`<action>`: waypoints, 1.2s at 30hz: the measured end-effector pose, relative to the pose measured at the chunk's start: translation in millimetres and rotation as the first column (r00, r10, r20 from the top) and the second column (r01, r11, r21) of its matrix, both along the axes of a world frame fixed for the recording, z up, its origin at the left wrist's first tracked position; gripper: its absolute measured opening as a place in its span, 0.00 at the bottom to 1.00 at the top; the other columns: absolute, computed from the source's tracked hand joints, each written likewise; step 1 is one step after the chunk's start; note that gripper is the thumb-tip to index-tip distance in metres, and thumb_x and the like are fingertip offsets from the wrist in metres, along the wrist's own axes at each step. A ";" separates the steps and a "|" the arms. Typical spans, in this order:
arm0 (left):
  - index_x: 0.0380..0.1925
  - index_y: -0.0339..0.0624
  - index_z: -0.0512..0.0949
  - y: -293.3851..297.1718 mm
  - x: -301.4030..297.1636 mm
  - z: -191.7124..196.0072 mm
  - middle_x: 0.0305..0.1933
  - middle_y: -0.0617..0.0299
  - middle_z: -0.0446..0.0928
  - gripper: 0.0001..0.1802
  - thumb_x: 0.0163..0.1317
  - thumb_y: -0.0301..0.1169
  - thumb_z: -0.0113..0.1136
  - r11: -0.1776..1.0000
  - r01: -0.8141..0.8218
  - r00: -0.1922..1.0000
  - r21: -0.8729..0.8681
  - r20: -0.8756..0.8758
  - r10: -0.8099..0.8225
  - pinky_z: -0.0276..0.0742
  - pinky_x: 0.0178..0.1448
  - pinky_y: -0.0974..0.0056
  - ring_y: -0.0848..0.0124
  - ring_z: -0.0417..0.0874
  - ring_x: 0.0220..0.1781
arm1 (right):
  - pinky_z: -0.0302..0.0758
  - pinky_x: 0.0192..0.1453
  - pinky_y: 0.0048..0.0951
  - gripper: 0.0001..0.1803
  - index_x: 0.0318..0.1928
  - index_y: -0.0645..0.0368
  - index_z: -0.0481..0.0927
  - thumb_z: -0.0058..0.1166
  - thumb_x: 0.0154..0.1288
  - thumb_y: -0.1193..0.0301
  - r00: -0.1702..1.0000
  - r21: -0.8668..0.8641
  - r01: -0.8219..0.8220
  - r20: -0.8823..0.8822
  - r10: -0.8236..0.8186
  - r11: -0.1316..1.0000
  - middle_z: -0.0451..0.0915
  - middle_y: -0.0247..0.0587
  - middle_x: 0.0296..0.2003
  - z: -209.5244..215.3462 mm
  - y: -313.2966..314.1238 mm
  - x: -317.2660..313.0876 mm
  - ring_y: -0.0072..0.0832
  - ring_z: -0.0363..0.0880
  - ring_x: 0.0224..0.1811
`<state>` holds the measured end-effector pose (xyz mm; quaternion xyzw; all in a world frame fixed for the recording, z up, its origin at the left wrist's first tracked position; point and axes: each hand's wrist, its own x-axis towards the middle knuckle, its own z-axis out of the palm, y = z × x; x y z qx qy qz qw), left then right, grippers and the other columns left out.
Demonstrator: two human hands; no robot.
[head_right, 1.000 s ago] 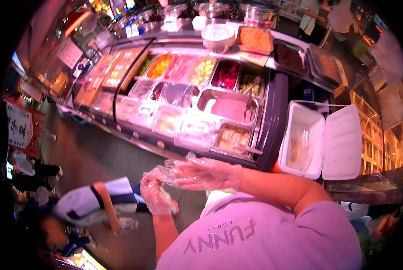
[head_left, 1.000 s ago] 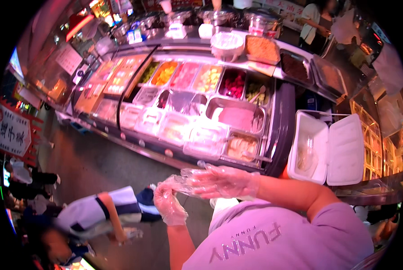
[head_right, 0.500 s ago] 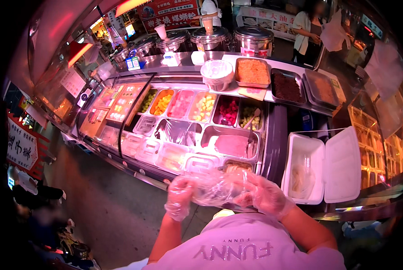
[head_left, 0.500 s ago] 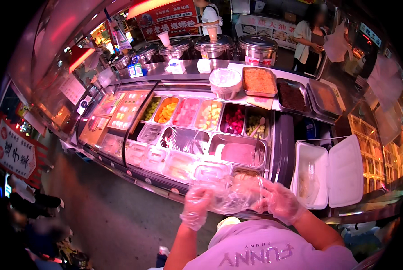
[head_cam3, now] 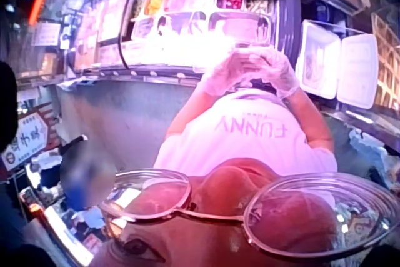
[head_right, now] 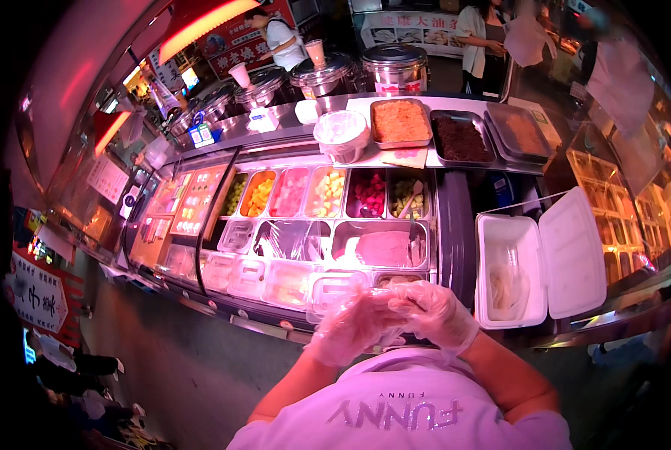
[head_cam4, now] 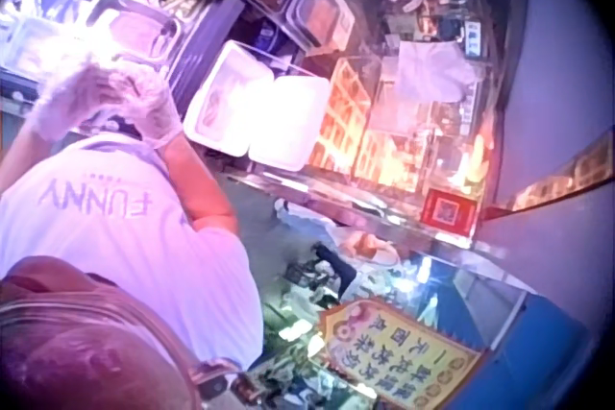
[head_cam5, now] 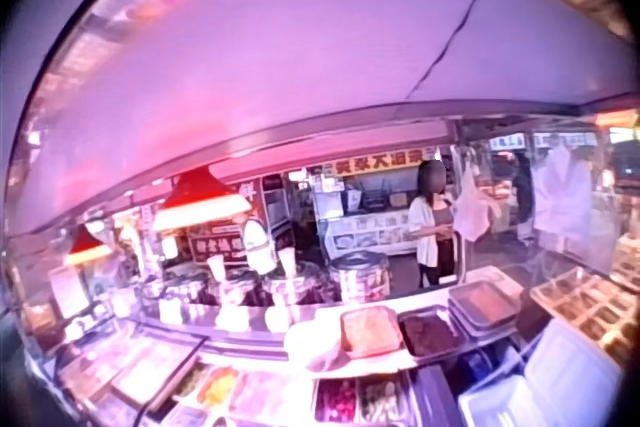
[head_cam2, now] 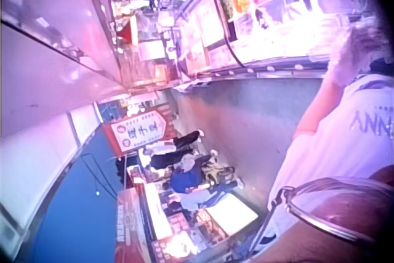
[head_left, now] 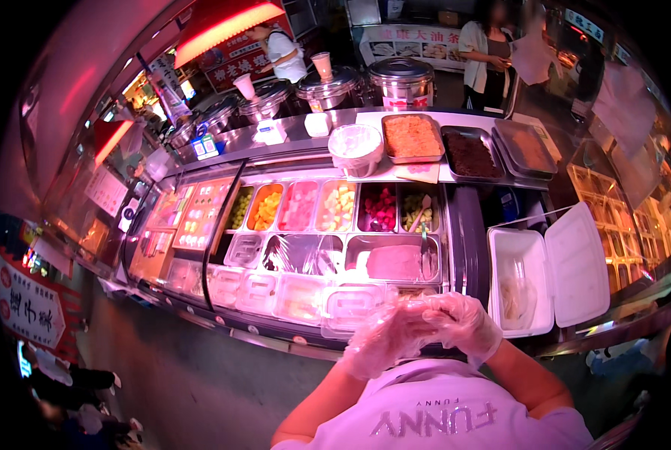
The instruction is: The person assembles a fruit-based snack by scooping various diced fruits into a plastic bag, then adding a dark crumbly topping and a light crumbly topping. The person seals the bag and places it into a white styrofoam container.
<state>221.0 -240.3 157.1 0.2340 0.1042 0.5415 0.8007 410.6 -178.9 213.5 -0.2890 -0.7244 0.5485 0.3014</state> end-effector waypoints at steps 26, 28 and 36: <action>0.41 0.30 0.80 64.4 -85.6 -37.4 0.38 0.52 0.82 0.22 0.74 0.44 0.57 0.990 -0.026 0.893 0.139 -0.441 0.086 0.81 0.49 0.54 0.66 0.79 0.33 | 0.78 0.44 0.27 0.05 0.35 0.61 0.79 0.63 0.64 0.78 0.835 -0.102 0.549 0.027 -0.549 0.830 0.80 0.34 0.34 -63.3 17.9 58.8 0.21 0.79 0.38; 0.60 0.38 0.74 72.8 -54.7 -27.6 0.36 0.60 0.77 0.30 0.62 0.42 0.68 0.937 -0.292 0.645 0.193 -0.683 0.342 0.75 0.52 0.61 0.71 0.76 0.39 | 0.78 0.44 0.28 0.05 0.36 0.61 0.79 0.64 0.63 0.78 0.877 0.061 0.456 0.142 -0.460 0.888 0.80 0.35 0.35 -61.1 15.0 57.4 0.22 0.79 0.37; 0.47 0.37 0.81 121.1 7.2 -31.4 0.39 0.63 0.78 0.21 0.54 0.10 0.57 0.994 0.106 0.513 -0.032 -0.854 -0.083 0.73 0.44 0.72 0.75 0.79 0.41 | 0.82 0.46 0.26 0.10 0.48 0.63 0.81 0.62 0.71 0.72 0.885 -0.535 0.258 -0.204 -0.419 0.805 0.84 0.40 0.45 -48.2 60.9 84.1 0.25 0.85 0.41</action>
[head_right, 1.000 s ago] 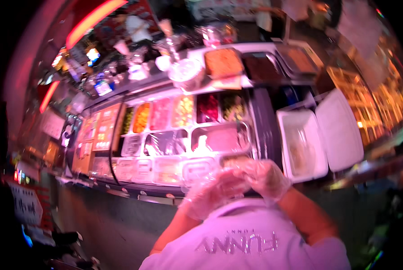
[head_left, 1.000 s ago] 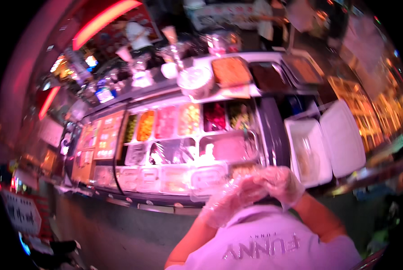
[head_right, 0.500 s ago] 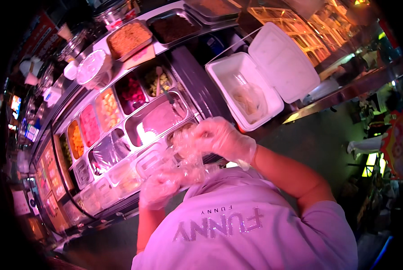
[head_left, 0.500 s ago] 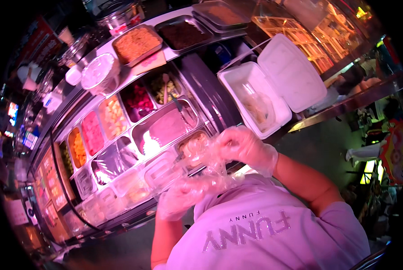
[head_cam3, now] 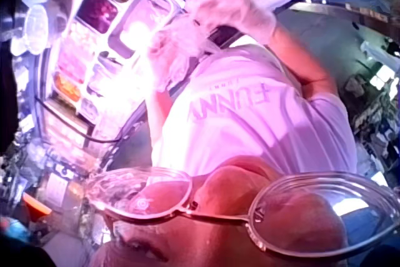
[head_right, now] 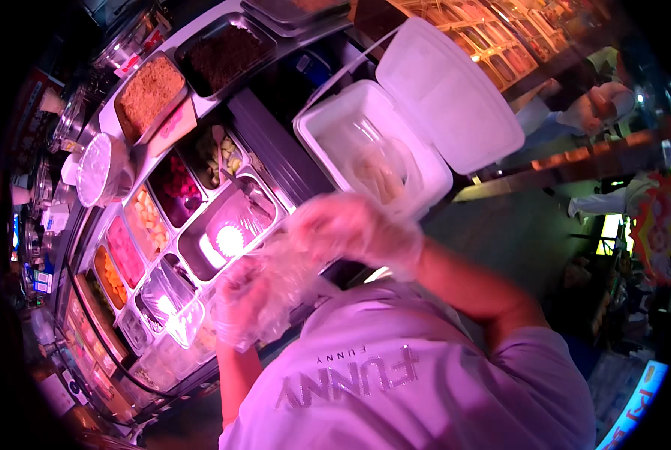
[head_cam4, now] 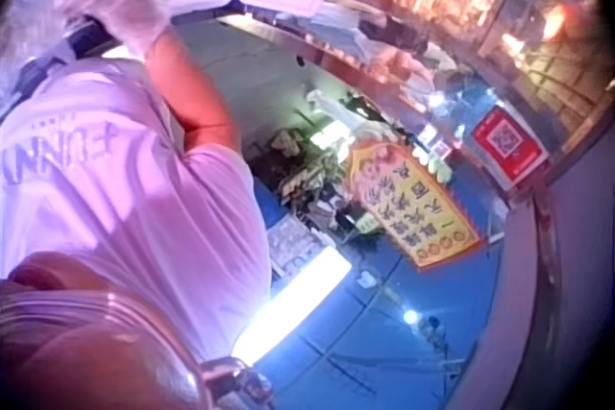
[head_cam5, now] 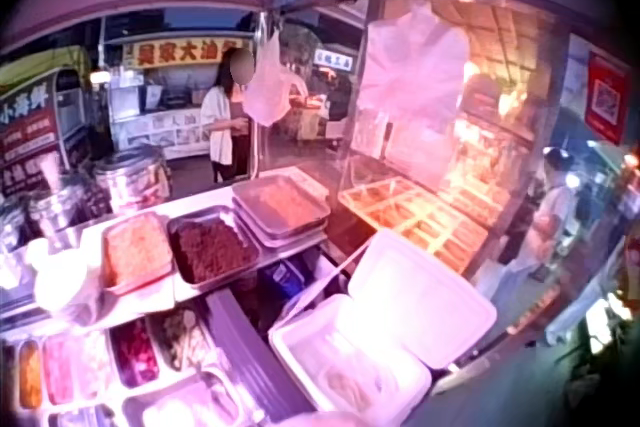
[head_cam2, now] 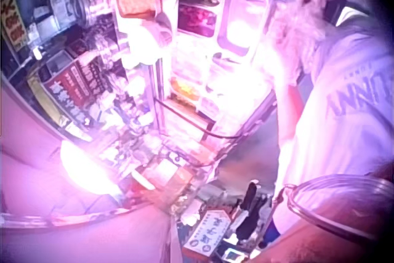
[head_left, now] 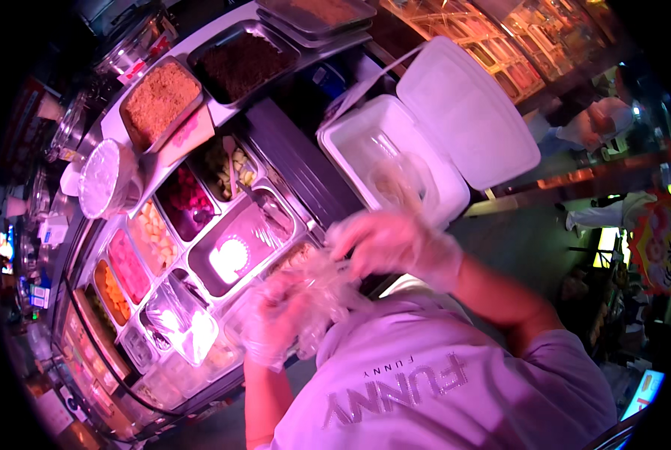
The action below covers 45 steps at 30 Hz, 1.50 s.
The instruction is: The person assembles a fruit-based snack by scooping various diced fruits into a plastic bag, then adding a dark crumbly topping and a light crumbly topping. The person seals the bag and places it into a white styrofoam container.
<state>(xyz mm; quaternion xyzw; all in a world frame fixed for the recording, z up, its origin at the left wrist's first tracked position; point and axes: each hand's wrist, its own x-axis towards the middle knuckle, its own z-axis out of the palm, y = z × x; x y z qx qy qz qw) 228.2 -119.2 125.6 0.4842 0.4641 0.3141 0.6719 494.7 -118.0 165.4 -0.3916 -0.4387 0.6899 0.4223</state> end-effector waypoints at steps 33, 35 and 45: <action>0.40 0.45 0.84 251.9 216.5 -89.1 0.37 0.50 0.85 0.18 0.68 0.46 0.55 0.560 0.608 0.556 0.563 -0.805 0.205 0.82 0.46 0.51 0.51 0.86 0.40 | 0.73 0.41 0.49 0.19 0.35 0.58 0.80 0.53 0.71 0.55 0.215 -0.201 -0.546 0.905 0.368 0.813 0.81 0.53 0.29 -88.5 -6.9 127.1 0.51 0.80 0.36; 0.41 0.44 0.83 248.9 207.8 -94.6 0.37 0.51 0.85 0.16 0.69 0.43 0.54 0.532 0.669 0.496 0.520 -0.845 0.202 0.82 0.45 0.51 0.51 0.86 0.40 | 0.75 0.41 0.47 0.17 0.35 0.58 0.82 0.54 0.70 0.56 -0.001 -0.229 -0.679 0.951 0.311 0.697 0.81 0.52 0.30 -54.2 -12.5 131.5 0.50 0.81 0.36; 0.30 0.40 0.80 250.1 212.8 -112.6 0.29 0.47 0.82 0.14 0.70 0.37 0.54 0.625 0.276 0.717 0.730 -0.589 0.372 0.84 0.34 0.49 0.48 0.87 0.32 | 0.75 0.62 0.46 0.33 0.70 0.57 0.70 0.61 0.65 0.70 -0.556 0.470 -0.025 0.727 -0.403 0.882 0.79 0.52 0.56 30.2 43.8 247.2 0.51 0.79 0.55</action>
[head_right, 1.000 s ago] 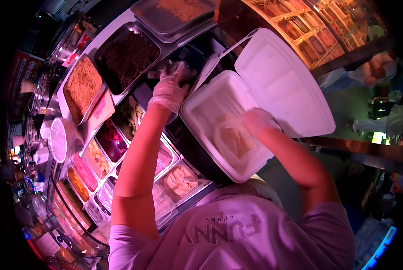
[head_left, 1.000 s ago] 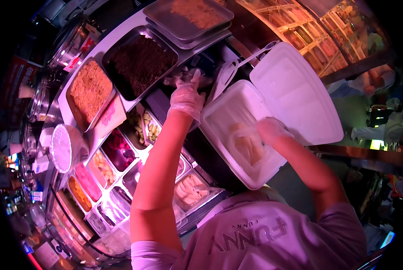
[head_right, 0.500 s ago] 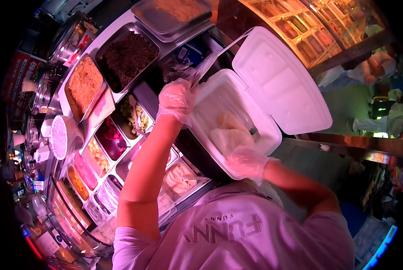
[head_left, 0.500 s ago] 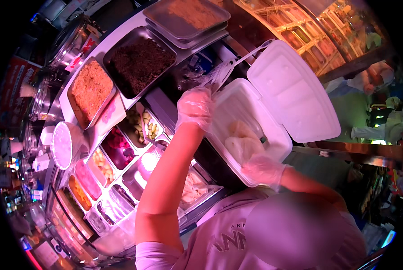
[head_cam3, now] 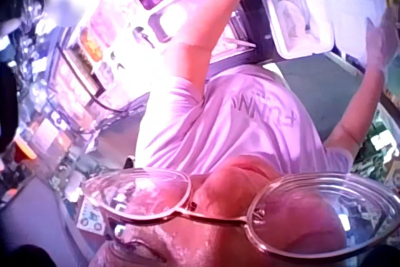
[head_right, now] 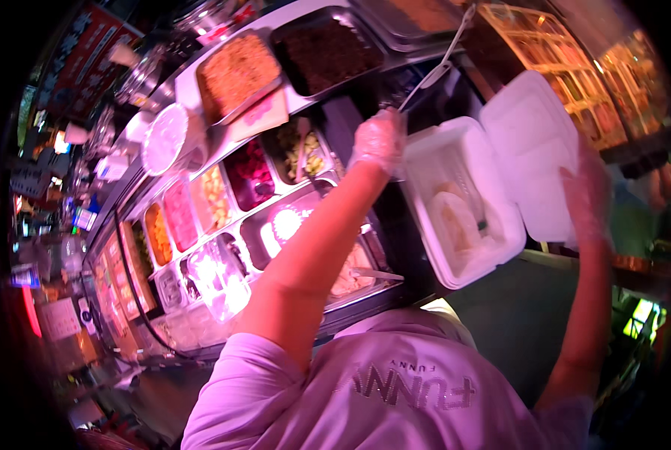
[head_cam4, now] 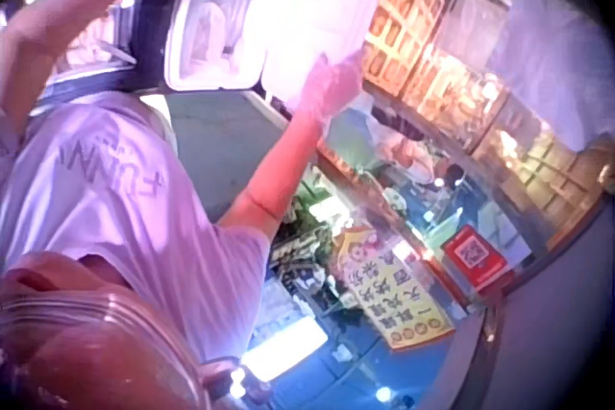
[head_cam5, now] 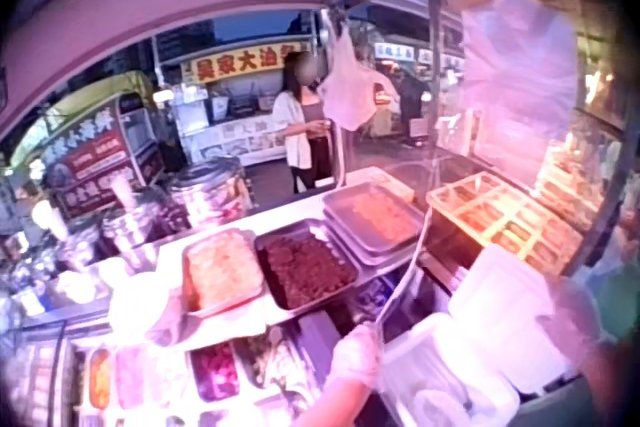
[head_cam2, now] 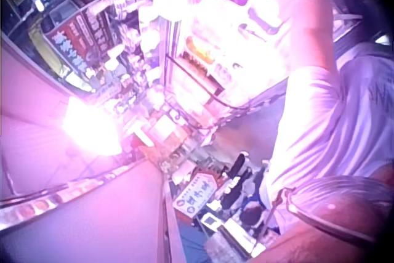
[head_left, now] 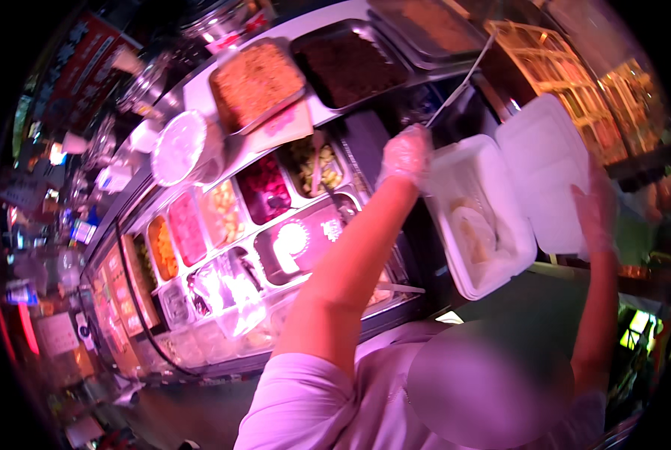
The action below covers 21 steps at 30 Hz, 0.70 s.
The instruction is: The person assembles a fruit-based snack by scooping various diced fruits into a plastic bag, then adding a dark crumbly topping and a light crumbly topping. The person seals the bag and places it into a white styrofoam container.
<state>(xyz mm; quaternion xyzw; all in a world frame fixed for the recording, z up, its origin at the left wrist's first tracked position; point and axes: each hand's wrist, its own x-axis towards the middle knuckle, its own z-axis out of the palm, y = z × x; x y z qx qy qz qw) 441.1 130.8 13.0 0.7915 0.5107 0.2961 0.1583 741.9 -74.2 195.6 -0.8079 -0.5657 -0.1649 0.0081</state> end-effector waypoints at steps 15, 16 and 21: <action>0.45 0.48 0.85 -27.9 -109.3 75.4 0.36 0.51 0.84 0.12 0.60 0.29 0.69 0.970 0.075 0.961 0.232 0.245 -0.132 0.81 0.43 0.50 0.50 0.85 0.40 | 0.39 0.83 0.56 0.52 0.77 0.70 0.49 0.60 0.63 0.54 0.897 -0.345 -0.396 -0.344 0.277 0.851 0.44 0.62 0.79 -103.1 -32.9 -201.3 0.55 0.41 0.82; 0.40 0.49 0.85 -19.8 -132.0 81.1 0.35 0.53 0.84 0.07 0.62 0.31 0.67 0.985 0.014 0.988 0.174 0.146 -0.039 0.81 0.40 0.51 0.51 0.84 0.38 | 0.37 0.83 0.57 0.53 0.77 0.70 0.49 0.59 0.64 0.51 0.896 -0.360 -0.398 -0.350 0.273 0.844 0.44 0.63 0.79 -103.4 -32.5 -202.1 0.55 0.39 0.83; 0.36 0.47 0.83 43.8 -242.2 69.5 0.33 0.54 0.84 0.06 0.63 0.34 0.62 0.934 0.039 0.989 0.355 -0.145 0.014 0.79 0.44 0.51 0.52 0.84 0.37 | 0.35 0.83 0.59 0.55 0.76 0.73 0.49 0.59 0.63 0.49 0.882 -0.356 -0.448 -0.326 0.341 0.820 0.43 0.66 0.78 -106.7 -29.7 -205.3 0.56 0.38 0.83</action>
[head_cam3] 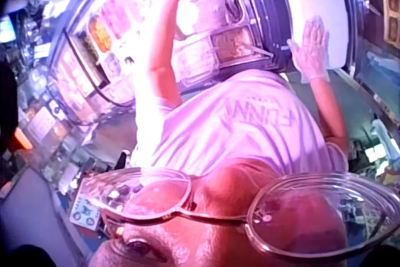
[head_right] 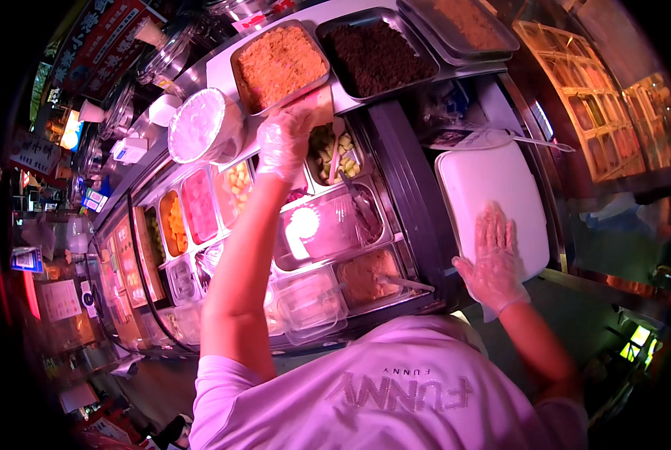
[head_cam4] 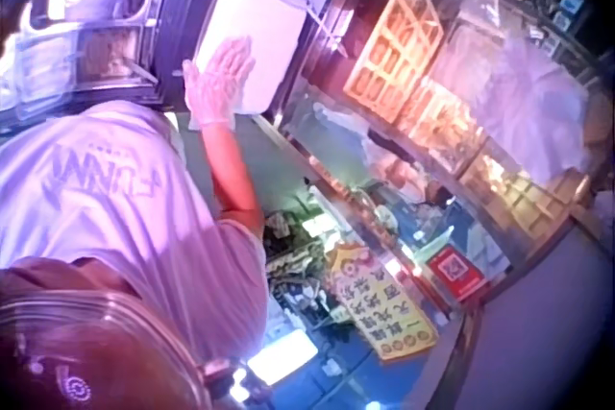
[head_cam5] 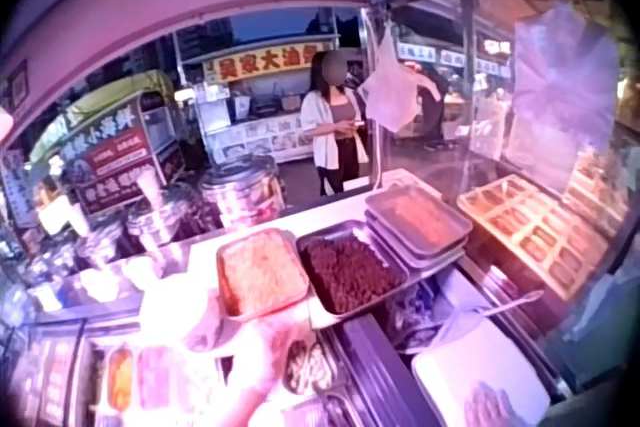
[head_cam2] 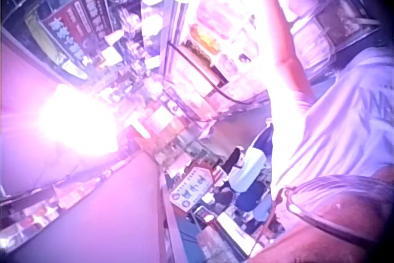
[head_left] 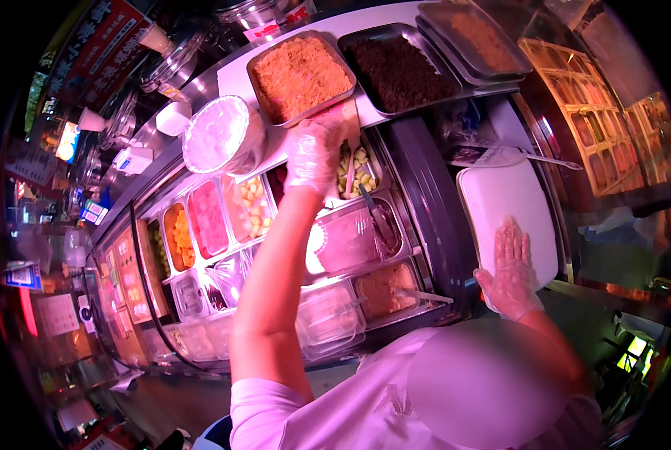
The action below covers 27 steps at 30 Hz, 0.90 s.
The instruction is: The person assembles a fruit-based snack by scooping various diced fruits into a plastic bag, then adding a dark crumbly topping and a light crumbly topping. The person seals the bag and places it into a white styrofoam container.
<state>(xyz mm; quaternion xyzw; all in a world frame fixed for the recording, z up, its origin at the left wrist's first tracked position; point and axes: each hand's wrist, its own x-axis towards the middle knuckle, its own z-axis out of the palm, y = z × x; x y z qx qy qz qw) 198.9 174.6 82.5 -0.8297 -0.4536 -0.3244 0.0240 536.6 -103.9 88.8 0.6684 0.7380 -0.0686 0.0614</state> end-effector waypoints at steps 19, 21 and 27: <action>0.42 0.44 0.80 50.3 -18.4 5.7 0.36 0.50 0.84 0.09 0.69 0.33 0.53 0.996 0.008 0.812 -0.090 -0.580 -0.058 0.82 0.37 0.50 0.50 0.86 0.37 | 0.69 0.70 0.41 0.41 0.73 0.59 0.62 0.64 0.62 0.65 0.836 0.514 -0.139 -0.397 0.378 0.847 0.71 0.50 0.68 18.9 261.2 -149.1 0.41 0.71 0.69; 0.40 0.44 0.80 40.1 -19.7 12.4 0.33 0.50 0.83 0.08 0.67 0.33 0.55 0.997 -0.015 0.969 -0.076 -0.246 -0.005 0.82 0.37 0.51 0.50 0.86 0.36 | 0.62 0.75 0.44 0.45 0.76 0.59 0.57 0.64 0.61 0.66 0.875 0.613 -0.174 -0.262 0.406 0.771 0.68 0.49 0.70 4.3 296.0 -156.8 0.40 0.67 0.72; 0.49 0.41 0.78 25.4 -20.1 -0.1 0.36 0.49 0.83 0.15 0.63 0.18 0.62 0.992 -0.039 0.911 0.118 0.413 -0.013 0.81 0.42 0.57 0.50 0.86 0.35 | 0.51 0.79 0.53 0.47 0.78 0.59 0.54 0.58 0.58 0.76 0.914 0.574 -0.283 -0.083 0.398 0.768 0.67 0.47 0.71 -8.4 338.9 -157.8 0.40 0.62 0.76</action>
